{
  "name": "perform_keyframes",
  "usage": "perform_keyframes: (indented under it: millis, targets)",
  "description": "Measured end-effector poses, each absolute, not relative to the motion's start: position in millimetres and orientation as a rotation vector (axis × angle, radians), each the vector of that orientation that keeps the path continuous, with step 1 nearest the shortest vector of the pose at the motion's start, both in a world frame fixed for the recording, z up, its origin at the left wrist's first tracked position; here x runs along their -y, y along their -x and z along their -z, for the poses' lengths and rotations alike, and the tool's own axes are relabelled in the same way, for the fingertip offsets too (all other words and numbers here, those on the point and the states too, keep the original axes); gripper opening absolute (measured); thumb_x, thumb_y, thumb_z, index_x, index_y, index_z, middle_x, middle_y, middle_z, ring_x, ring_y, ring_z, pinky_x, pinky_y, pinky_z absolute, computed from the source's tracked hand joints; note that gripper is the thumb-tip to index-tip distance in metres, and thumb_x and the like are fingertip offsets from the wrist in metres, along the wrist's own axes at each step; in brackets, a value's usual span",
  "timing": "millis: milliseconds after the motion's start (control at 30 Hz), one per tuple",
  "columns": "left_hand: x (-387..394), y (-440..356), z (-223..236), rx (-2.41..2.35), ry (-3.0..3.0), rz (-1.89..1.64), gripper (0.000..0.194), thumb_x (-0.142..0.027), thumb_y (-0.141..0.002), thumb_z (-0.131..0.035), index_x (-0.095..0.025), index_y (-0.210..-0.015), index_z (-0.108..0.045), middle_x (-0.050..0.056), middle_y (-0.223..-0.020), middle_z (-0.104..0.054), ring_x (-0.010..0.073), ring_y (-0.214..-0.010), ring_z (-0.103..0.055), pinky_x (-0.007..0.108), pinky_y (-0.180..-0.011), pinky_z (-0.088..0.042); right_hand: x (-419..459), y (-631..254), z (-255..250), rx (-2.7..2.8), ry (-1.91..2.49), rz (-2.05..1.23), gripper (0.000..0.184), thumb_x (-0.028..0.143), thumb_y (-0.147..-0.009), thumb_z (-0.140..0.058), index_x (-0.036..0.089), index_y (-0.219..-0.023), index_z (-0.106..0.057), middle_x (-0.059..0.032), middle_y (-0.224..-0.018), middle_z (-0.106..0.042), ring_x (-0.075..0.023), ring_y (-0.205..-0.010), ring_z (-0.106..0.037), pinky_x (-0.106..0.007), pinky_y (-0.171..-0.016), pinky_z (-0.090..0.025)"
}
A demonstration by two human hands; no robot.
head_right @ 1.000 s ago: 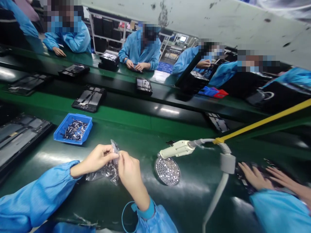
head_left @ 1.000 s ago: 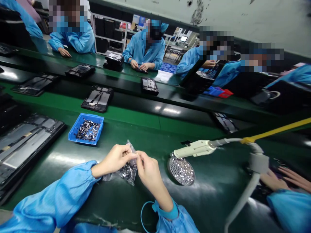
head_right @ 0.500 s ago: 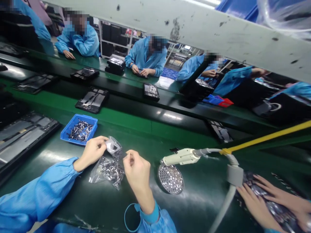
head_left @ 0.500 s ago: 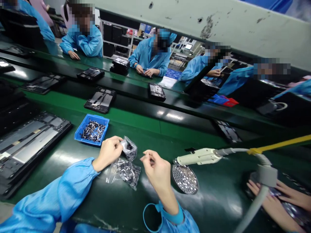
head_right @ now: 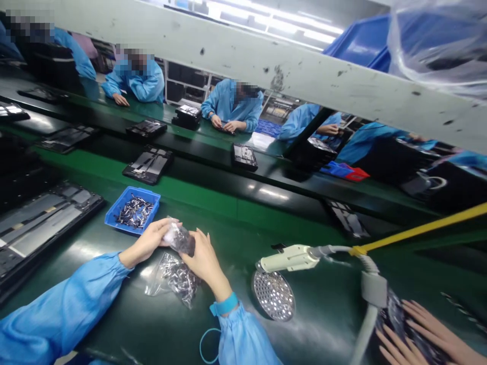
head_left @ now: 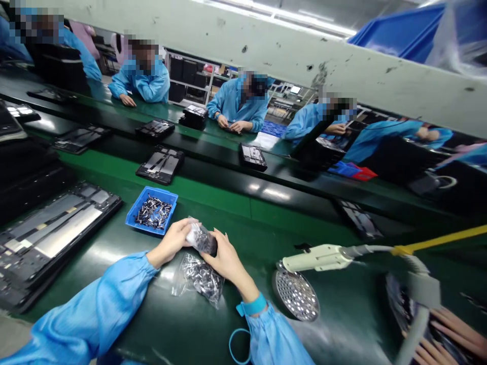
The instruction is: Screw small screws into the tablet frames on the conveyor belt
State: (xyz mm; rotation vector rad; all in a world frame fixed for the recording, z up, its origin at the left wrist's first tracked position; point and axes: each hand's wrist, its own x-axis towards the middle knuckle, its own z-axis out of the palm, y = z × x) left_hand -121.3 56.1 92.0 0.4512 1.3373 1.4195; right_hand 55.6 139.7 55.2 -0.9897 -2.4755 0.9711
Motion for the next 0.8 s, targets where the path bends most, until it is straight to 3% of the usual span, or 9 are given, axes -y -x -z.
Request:
perform_keyframes:
  millis: [67,133,267,367,467,600,700,800]
  targets:
    - [-55.2,126.4,-95.1,-1.298,-0.438,-1.424,0.036,-0.037,-0.081,-0.076,-0.014,-0.108,-0.070,0.017,-0.118,-0.075,0.0226,-0.092,-0.070,0.026,-0.063,-0.058,-140.0,-57.1,-61.9,2.347,0.995,-1.072,0.044,0.023,-0.075,-0.077,0.022,-0.115,-0.060,-0.0111,-0.118,-0.074,-0.0332,-0.116,-0.071,-0.061,-0.111,-0.050]
    - [-52.3,133.2,-100.6,-1.233,-0.413,-1.448,0.031,-0.036,-0.083,-0.076,-0.015,-0.105,-0.071,0.016,-0.114,-0.075,0.0228,-0.089,-0.071,0.028,-0.064,-0.061,-141.3,-59.4,-74.2,2.142,0.969,-1.334,0.044,0.026,-0.072,-0.080,0.023,-0.111,-0.059,-0.0072,-0.106,-0.073,-0.0270,-0.096,-0.074,-0.049,-0.092,-0.062]
    - [-40.6,148.5,-117.8,-1.170,-0.353,-1.483,0.023,-0.028,-0.085,-0.077,-0.015,-0.102,-0.072,0.012,-0.102,-0.075,0.0210,-0.080,-0.072,0.035,-0.066,-0.066,-149.0,-54.2,-106.2,1.645,0.841,-1.880,0.070,0.030,-0.061,-0.095,0.026,-0.121,-0.059,-0.0046,-0.116,-0.073,-0.0192,-0.086,-0.074,-0.031,-0.070,-0.065]
    - [-32.6,161.2,-129.4,-1.117,-0.398,-1.512,0.029,-0.028,-0.086,-0.077,-0.017,-0.112,-0.073,0.011,-0.106,-0.076,0.0218,-0.078,-0.075,0.037,-0.070,-0.067,-158.7,-35.4,-128.0,1.463,0.848,-1.965,0.085,0.036,-0.057,-0.100,0.028,-0.131,-0.060,-0.0043,-0.118,-0.074,-0.0158,-0.080,-0.073,-0.026,-0.064,-0.065]
    - [-31.2,180.5,-130.4,-1.165,-0.465,-1.573,0.035,-0.032,-0.088,-0.075,-0.017,-0.120,-0.072,0.012,-0.110,-0.076,0.0233,-0.084,-0.077,0.038,-0.075,-0.067,-167.4,-4.0,-141.9,1.444,0.930,-1.890,0.073,0.057,-0.065,-0.091,0.021,-0.125,-0.068,-0.0058,-0.104,-0.078,-0.0141,-0.069,-0.071,-0.027,-0.059,-0.064]
    - [-32.1,214.6,-114.9,-1.597,-0.634,-1.617,0.032,-0.027,-0.095,-0.060,-0.013,-0.121,-0.072,0.015,-0.114,-0.078,0.0272,-0.100,-0.077,0.044,-0.091,-0.064,-171.3,45.2,-146.9,1.618,0.915,-1.647,0.067,0.064,-0.062,-0.087,0.014,-0.105,-0.074,-0.0097,-0.092,-0.080,-0.0182,-0.068,-0.071,-0.029,-0.054,-0.061]
    - [-27.5,232.0,-101.8,-1.839,-0.707,-1.662,0.034,-0.015,-0.090,-0.057,-0.012,-0.120,-0.073,0.016,-0.129,-0.074,0.0303,-0.126,-0.068,0.048,-0.117,-0.049,-169.0,75.3,-148.1,1.853,0.844,-1.420,0.059,0.069,-0.070,-0.078,0.014,-0.091,-0.076,-0.0112,-0.083,-0.080,-0.0209,-0.064,-0.071,-0.030,-0.052,-0.057]
    - [-21.7,234.4,-94.1,-1.924,-0.739,-1.688,0.035,-0.013,-0.089,-0.060,-0.014,-0.120,-0.075,0.016,-0.136,-0.071,0.0325,-0.135,-0.062,0.048,-0.125,-0.038,-165.0,94.2,-154.0,2.139,0.733,-1.080,0.048,0.064,-0.083,-0.066,0.018,-0.081,-0.078,-0.0083,-0.075,-0.079,-0.0214,-0.063,-0.071,-0.031,-0.058,-0.054]
